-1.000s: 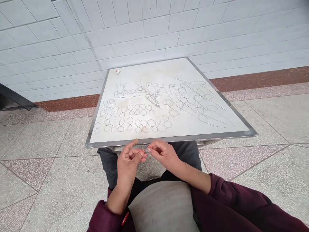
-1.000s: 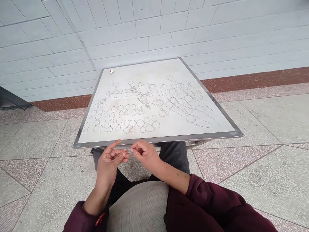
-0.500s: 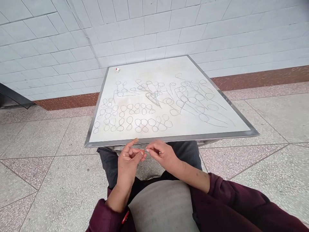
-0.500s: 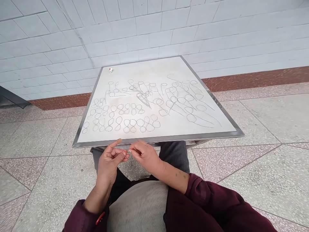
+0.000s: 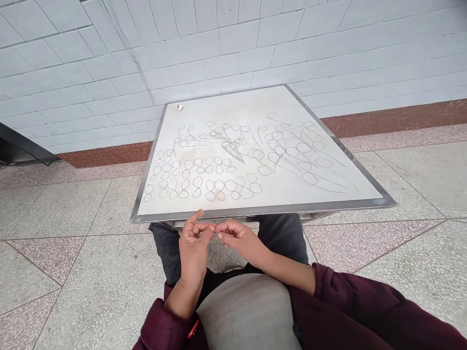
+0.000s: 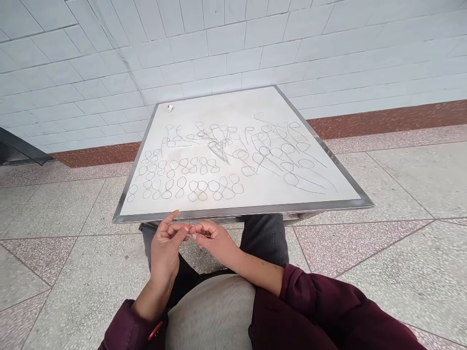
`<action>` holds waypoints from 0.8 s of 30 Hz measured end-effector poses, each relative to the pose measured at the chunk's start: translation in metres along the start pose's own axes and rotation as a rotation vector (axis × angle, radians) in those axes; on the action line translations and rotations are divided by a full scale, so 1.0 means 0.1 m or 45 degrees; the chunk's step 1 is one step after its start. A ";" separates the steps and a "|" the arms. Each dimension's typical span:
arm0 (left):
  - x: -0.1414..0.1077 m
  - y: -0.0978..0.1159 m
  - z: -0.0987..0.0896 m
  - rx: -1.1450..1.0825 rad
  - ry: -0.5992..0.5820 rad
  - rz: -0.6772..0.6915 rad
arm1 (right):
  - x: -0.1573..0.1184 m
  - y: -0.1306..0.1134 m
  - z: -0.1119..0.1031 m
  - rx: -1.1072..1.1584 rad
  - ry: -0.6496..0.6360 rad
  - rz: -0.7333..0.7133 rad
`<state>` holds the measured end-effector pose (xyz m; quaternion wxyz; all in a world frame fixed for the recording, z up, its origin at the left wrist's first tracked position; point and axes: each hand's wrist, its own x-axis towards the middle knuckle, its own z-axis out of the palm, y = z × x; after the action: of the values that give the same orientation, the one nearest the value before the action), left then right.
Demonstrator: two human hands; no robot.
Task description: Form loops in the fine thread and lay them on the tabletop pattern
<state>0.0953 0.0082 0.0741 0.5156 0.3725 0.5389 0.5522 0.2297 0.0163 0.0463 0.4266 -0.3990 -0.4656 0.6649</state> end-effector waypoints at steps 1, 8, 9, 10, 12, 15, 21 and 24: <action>0.00 0.00 -0.01 0.047 -0.013 0.026 | 0.00 0.00 -0.01 -0.015 0.002 -0.010; -0.04 -0.01 -0.06 0.331 -0.094 0.054 | 0.02 -0.03 -0.15 -0.060 -0.151 0.095; -0.06 -0.01 -0.06 0.332 -0.104 0.046 | 0.03 -0.03 -0.17 -0.071 -0.180 0.096; -0.07 -0.02 -0.07 0.321 -0.116 0.039 | 0.03 -0.03 -0.20 -0.088 -0.212 0.089; -0.10 -0.05 -0.07 0.295 -0.131 0.023 | 0.04 0.00 -0.24 -0.137 -0.283 0.073; -0.14 -0.09 -0.06 0.279 -0.121 -0.009 | 0.06 0.04 -0.30 -0.187 -0.382 0.064; -0.17 -0.09 -0.07 0.299 -0.109 -0.028 | 0.03 0.01 -0.31 -0.117 -0.418 0.186; -0.15 -0.06 -0.06 0.322 -0.065 -0.013 | 0.00 0.00 -0.26 -0.058 -0.352 0.209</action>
<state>0.0934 -0.0086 0.0699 0.4810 0.4457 0.5928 0.4676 0.2538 0.0238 0.0399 0.2936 -0.3501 -0.5005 0.7353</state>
